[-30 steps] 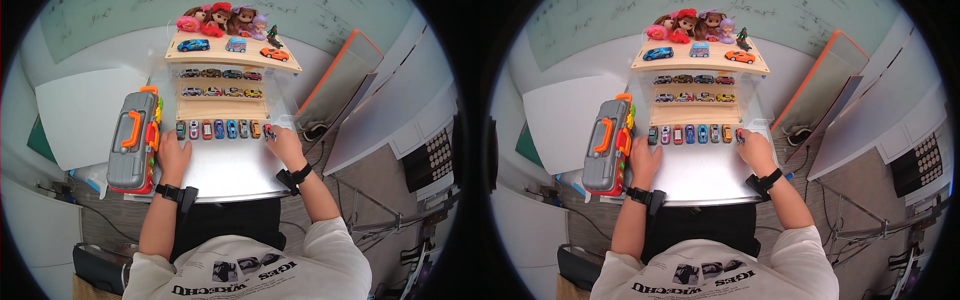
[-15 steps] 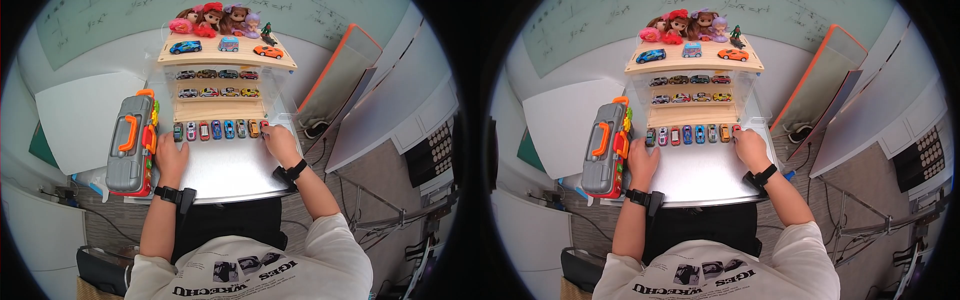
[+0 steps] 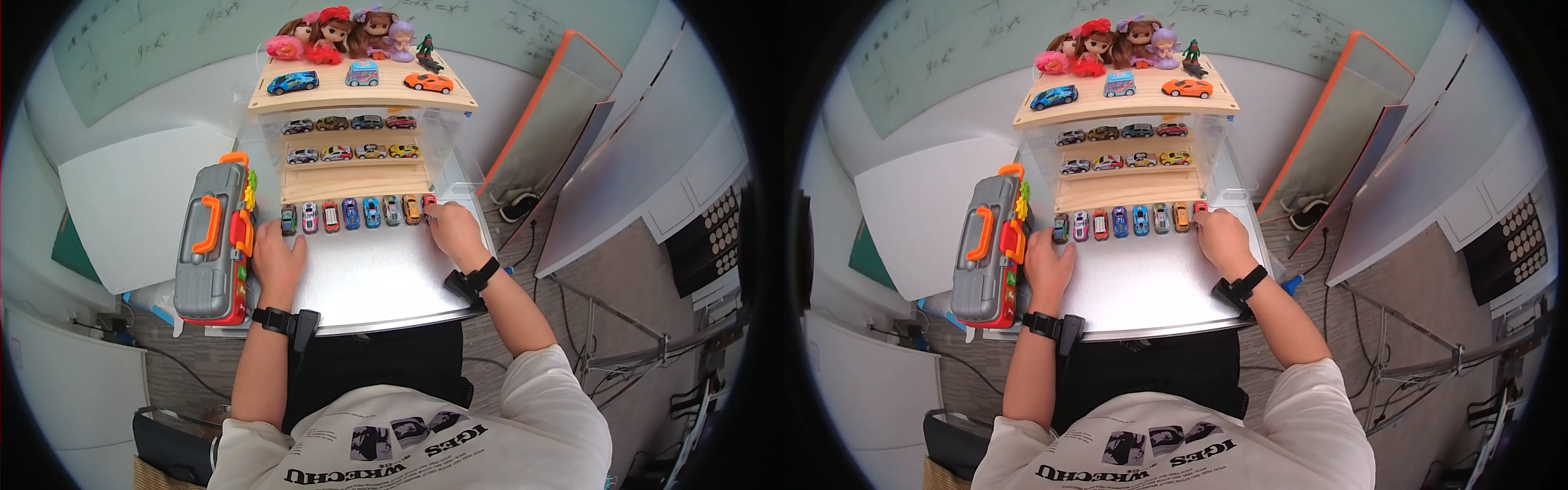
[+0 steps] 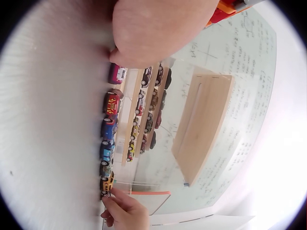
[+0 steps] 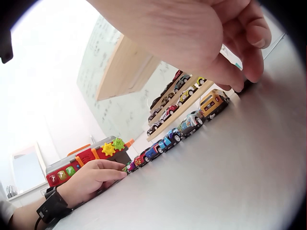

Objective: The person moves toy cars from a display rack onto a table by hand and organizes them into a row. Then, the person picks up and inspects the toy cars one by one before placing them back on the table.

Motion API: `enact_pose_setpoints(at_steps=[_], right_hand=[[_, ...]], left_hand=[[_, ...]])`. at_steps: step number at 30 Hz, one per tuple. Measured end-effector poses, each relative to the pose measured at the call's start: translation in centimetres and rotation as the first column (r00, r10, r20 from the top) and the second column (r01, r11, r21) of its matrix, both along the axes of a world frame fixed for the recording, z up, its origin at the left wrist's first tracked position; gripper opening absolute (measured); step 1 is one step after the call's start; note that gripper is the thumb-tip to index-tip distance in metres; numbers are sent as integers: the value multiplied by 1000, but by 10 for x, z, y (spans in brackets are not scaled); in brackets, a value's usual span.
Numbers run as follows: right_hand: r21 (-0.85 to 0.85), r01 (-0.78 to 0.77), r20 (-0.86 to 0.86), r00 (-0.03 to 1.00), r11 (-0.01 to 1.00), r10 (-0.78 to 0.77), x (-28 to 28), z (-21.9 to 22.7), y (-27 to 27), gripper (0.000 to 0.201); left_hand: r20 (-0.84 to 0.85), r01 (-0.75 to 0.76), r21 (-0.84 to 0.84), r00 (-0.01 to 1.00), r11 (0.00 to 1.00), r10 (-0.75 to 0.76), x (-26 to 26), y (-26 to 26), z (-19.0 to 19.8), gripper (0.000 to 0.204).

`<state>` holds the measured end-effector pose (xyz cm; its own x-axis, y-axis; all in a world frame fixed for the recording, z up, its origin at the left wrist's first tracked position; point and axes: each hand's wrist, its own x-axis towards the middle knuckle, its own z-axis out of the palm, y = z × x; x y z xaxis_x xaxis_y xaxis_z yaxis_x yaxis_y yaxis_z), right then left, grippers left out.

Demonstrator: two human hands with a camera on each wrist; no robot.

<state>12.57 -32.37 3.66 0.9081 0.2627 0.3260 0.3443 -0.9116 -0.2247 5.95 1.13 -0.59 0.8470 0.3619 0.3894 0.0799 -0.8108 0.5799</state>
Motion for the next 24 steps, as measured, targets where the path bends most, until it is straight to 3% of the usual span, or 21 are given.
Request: enact_pose_setpoints(at_steps=[24], right_hand=[[-38,14,-26,1000,999,-15,-1,3,2,22]], left_hand=[[16,-2,43,1000,999,2,0,1,-3,50]])
